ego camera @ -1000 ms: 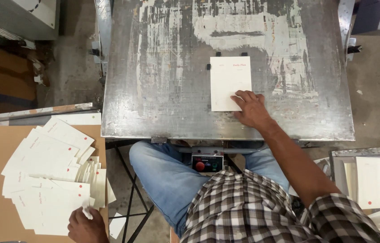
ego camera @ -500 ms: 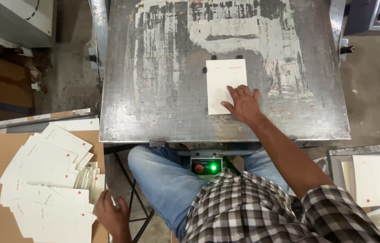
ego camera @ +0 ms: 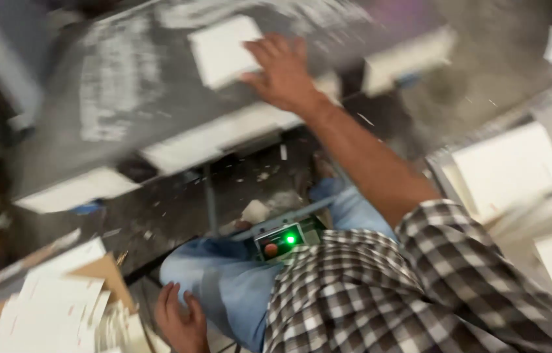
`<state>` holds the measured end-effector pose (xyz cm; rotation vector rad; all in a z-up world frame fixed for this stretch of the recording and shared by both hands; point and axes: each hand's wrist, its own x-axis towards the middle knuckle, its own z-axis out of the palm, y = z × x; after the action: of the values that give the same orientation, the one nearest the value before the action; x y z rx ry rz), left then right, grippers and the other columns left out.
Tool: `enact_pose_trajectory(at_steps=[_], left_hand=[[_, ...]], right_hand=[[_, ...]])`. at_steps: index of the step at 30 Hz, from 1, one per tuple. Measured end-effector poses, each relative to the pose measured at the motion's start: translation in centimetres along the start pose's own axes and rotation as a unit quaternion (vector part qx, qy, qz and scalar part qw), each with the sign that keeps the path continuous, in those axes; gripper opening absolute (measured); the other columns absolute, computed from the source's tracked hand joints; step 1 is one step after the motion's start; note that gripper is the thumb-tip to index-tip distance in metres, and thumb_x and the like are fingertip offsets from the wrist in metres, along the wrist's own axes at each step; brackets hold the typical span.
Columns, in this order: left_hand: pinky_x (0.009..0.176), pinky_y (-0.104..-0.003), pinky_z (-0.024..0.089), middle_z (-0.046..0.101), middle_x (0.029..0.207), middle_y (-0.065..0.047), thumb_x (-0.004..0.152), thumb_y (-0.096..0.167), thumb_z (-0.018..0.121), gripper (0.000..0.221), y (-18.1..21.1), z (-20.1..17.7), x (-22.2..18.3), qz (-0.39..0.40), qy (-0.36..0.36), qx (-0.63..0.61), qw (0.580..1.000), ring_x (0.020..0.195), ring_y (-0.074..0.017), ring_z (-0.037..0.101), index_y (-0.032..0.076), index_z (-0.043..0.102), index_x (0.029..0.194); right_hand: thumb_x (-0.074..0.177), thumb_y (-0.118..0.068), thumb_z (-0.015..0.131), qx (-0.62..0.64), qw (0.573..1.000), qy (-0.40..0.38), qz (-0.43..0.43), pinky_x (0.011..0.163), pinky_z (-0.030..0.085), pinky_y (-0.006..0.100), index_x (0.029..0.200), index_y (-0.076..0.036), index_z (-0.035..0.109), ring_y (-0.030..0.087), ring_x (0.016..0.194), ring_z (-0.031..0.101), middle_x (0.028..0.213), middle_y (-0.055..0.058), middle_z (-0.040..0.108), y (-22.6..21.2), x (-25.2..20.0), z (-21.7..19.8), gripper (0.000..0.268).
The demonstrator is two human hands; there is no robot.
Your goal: The recorder uses a foot-pedal operated industrial press to process paper sheets, feeding and stacking them repeatedly.
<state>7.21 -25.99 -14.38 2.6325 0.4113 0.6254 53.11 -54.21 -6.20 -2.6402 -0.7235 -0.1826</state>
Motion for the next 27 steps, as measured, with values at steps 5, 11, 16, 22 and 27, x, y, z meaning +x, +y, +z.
enact_pose_trajectory(at_steps=[5, 11, 16, 22, 27], left_hand=[[0.102, -0.049, 0.056, 0.065, 0.124, -0.023, 0.091, 0.001, 0.070, 0.024, -2.4, 4.3, 0.1, 0.044, -0.027, -0.028, 0.998, 0.118, -0.0405, 0.065, -0.003, 0.068, 0.114], [0.101, -0.047, 0.057, 0.064, 0.125, -0.024, 0.090, -0.003, 0.069, 0.024, -2.1, 5.5, 1.8, 0.053, -0.058, -0.089, 0.993, 0.116, -0.0395, 0.067, -0.004, 0.068, 0.114], [0.102, -0.046, 0.056, 0.065, 0.126, -0.023, 0.090, -0.003, 0.069, 0.025, 0.6, 5.4, 3.3, 0.070, -0.064, -0.103, 0.990, 0.116, -0.0387, 0.067, -0.003, 0.068, 0.115], [0.103, -0.044, 0.054, 0.067, 0.124, -0.018, 0.089, -0.002, 0.069, 0.024, 2.4, 6.0, 3.4, 0.068, -0.069, -0.111, 0.989, 0.115, -0.0365, 0.067, -0.001, 0.070, 0.113], [0.102, -0.042, 0.054, 0.067, 0.125, -0.017, 0.090, -0.002, 0.068, 0.023, 2.8, 5.5, 2.7, 0.047, -0.076, -0.117, 0.989, 0.116, -0.0351, 0.067, -0.001, 0.070, 0.113]], right_hand=[[0.103, -0.035, 0.068, 0.041, 0.994, 0.093, -0.035, 0.103, 0.039, 0.050, 0.132, -0.009, 0.064, 0.032, 0.122, 0.056, 0.126, 0.013, 0.064, 2.0, -9.3, -4.0, 0.039], [0.092, -0.027, 0.077, -0.004, 0.977, 0.117, 0.177, 0.092, 0.050, 0.051, 0.108, -0.009, 0.077, 0.038, 0.104, 0.066, 0.108, 0.017, 0.073, 12.1, -27.9, -4.1, 0.024], [0.090, -0.037, 0.076, -0.152, 0.923, 0.011, 0.353, 0.095, 0.050, 0.053, 0.131, -0.005, 0.068, 0.037, 0.115, 0.063, 0.125, 0.019, 0.066, 17.0, -36.6, -9.2, 0.052], [0.083, -0.051, 0.080, -0.202, 0.821, -0.161, 0.509, 0.093, 0.049, 0.058, 0.143, -0.003, 0.053, 0.038, 0.120, 0.057, 0.139, 0.020, 0.054, 17.2, -38.0, -12.4, 0.081], [0.083, -0.045, 0.082, -0.181, 0.841, -0.176, 0.479, 0.095, 0.054, 0.051, 0.141, -0.004, 0.058, 0.038, 0.120, 0.061, 0.141, 0.019, 0.057, 21.3, -41.3, -12.1, 0.075]])
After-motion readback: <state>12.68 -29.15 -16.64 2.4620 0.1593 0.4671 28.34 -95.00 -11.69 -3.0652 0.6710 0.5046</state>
